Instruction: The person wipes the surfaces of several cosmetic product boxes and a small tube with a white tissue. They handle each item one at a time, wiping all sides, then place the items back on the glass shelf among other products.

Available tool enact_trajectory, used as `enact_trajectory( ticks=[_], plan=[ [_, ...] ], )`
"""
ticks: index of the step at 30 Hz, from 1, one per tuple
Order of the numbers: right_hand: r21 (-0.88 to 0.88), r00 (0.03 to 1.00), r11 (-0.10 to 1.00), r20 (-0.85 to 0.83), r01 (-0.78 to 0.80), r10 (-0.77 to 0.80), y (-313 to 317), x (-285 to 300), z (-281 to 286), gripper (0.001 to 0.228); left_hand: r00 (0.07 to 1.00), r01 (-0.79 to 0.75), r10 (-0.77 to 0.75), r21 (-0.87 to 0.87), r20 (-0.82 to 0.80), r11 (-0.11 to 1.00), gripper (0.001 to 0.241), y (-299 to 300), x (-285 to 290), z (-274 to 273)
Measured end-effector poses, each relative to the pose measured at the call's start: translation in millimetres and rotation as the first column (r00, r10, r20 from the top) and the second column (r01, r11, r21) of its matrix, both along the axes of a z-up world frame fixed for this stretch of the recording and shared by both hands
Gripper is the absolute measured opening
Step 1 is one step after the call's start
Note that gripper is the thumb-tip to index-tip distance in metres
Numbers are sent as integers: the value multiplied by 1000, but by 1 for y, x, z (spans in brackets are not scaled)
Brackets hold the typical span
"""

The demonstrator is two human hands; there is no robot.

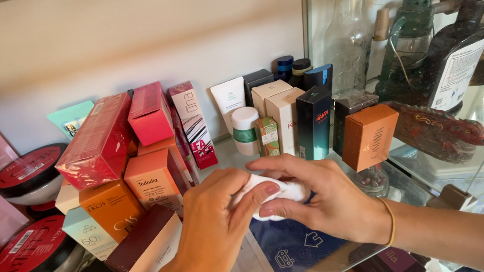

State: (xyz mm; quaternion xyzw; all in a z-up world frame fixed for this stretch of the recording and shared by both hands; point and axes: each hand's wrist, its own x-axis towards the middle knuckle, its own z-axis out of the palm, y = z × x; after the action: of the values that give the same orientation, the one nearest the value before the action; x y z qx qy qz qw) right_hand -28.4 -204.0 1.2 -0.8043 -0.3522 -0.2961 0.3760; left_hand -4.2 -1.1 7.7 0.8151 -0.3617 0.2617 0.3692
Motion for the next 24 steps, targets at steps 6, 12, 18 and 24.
enact_trajectory(
  ticks=[6,12,18,24],
  plan=[
    [122,977,977,-141,176,-158,1,2,13,50,969,-31,10,-78,-248,996,28,-5,-16,11],
    [1,918,990,373,140,-130,10,20,58,21,932,-5,132,350,-339,937,29,-8,-16,-4],
    [-375,937,905,343,202,-67,59,76,77,62,944,-9,130,369,-304,929,25,-7,-11,-14],
    [-463,871,784,451,414,-194,89,144,42,24,952,-8,124,384,-279,923,23,-3,-15,-11]
  ],
)
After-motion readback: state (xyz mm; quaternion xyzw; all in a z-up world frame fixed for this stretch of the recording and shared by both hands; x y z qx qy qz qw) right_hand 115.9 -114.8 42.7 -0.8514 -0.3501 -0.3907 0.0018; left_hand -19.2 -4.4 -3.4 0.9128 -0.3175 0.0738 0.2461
